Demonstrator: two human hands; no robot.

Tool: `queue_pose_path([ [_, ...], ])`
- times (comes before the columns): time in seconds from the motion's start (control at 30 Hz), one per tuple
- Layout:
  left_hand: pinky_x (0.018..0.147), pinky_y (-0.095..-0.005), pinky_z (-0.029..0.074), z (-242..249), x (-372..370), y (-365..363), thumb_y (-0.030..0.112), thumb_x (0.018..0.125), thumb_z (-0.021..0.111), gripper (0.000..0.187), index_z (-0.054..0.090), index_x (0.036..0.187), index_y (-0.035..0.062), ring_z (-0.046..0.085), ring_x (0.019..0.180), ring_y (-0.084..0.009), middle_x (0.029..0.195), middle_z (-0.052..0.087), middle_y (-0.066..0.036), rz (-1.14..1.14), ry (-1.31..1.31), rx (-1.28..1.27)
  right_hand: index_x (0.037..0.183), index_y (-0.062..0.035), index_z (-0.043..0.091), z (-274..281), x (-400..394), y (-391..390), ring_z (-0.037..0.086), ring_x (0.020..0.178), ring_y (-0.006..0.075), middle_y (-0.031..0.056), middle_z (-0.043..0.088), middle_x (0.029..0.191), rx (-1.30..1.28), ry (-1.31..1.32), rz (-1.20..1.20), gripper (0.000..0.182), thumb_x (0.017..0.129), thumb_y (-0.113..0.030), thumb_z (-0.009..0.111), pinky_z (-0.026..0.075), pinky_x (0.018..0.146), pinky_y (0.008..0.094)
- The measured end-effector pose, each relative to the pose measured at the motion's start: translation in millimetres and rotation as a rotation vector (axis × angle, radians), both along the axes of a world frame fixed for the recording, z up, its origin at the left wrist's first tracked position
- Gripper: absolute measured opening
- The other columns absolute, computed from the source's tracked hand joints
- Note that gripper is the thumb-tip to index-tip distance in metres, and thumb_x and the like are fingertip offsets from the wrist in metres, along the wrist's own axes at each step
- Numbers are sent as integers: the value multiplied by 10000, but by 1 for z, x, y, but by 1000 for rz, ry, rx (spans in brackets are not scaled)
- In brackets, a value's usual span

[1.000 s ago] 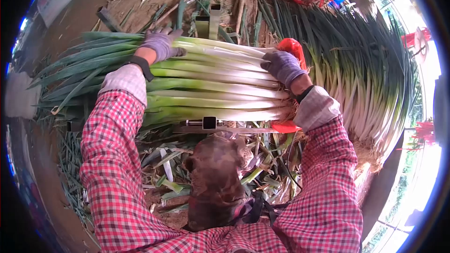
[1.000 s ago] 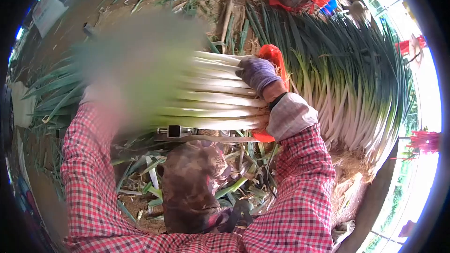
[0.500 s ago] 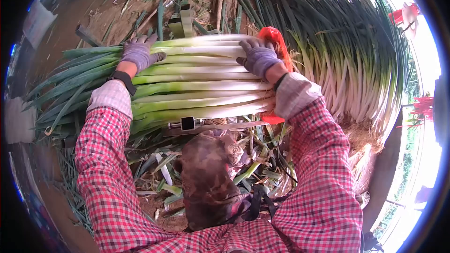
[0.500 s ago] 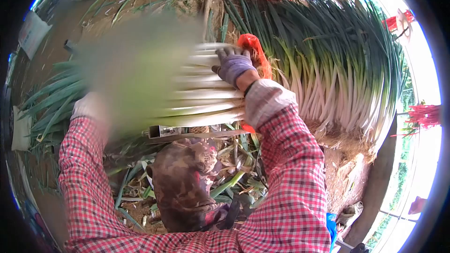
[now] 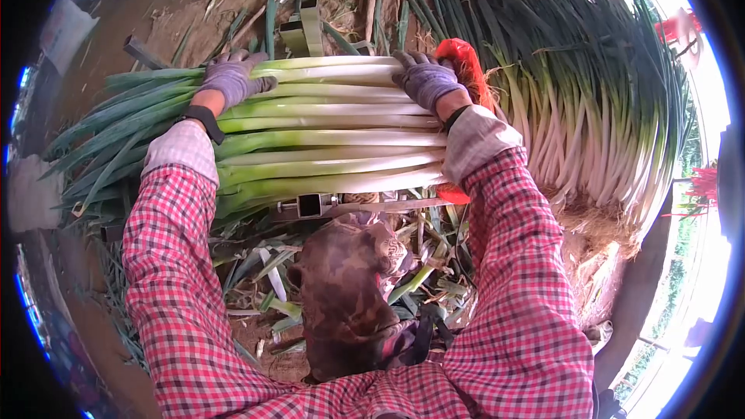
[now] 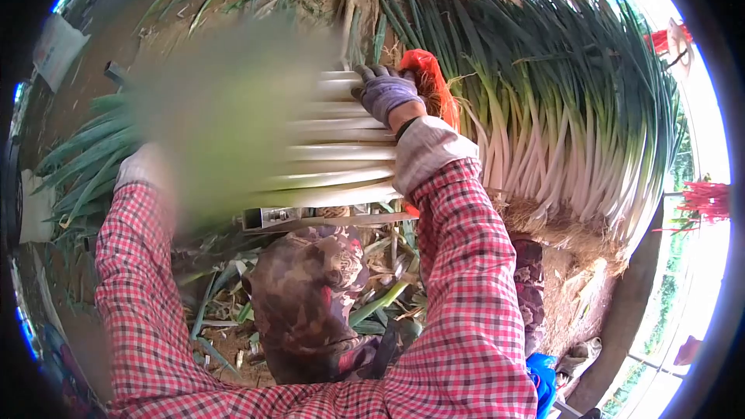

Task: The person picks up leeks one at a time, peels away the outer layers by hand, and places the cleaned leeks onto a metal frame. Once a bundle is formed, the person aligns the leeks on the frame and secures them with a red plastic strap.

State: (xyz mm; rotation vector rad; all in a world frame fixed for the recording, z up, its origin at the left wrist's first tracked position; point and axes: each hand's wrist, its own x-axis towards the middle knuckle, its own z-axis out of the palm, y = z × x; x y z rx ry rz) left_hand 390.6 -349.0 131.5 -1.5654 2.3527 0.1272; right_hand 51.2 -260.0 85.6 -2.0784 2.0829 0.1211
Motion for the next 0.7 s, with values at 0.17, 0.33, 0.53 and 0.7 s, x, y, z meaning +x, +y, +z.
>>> queue_pose_path([
  [0.17, 1096, -565, 188, 1, -6, -9, 677, 804, 501, 765, 369, 1426, 251, 293, 1363, -362, 1481, 340, -112, 38, -10, 63, 1414, -213, 356, -11, 2, 3, 319, 1358, 293, 94, 394, 1441, -85, -20, -24, 556, 921, -459, 436, 214, 1090, 527],
  [0.33, 1103, -618, 104, -4, -5, -5, 731, 789, 455, 826, 316, 1456, 264, 177, 1419, -338, 1531, 223, -147, 53, -34, 66, 1440, -205, 310, -7, 4, 2, 276, 1382, 311, 110, 317, 1492, 1, -24, -47, 620, 914, -519, 406, 186, 1102, 546],
  [0.53, 1104, -597, 94, -4, -4, -11, 735, 796, 434, 830, 320, 1457, 246, 193, 1413, -338, 1524, 243, -142, 77, 8, 139, 1485, -198, 216, -17, 30, 19, 197, 1411, 343, 136, 239, 1525, -110, -5, -7, 738, 892, -596, 403, 132, 1122, 543],
  [0.7, 1101, -605, 88, -9, -3, -11, 727, 800, 433, 816, 342, 1450, 243, 204, 1408, -353, 1510, 274, -152, 21, 46, 92, 1483, -210, 219, -16, 24, 14, 176, 1414, 367, 147, 220, 1530, -52, -68, -3, 753, 878, -619, 404, 121, 1126, 542],
])
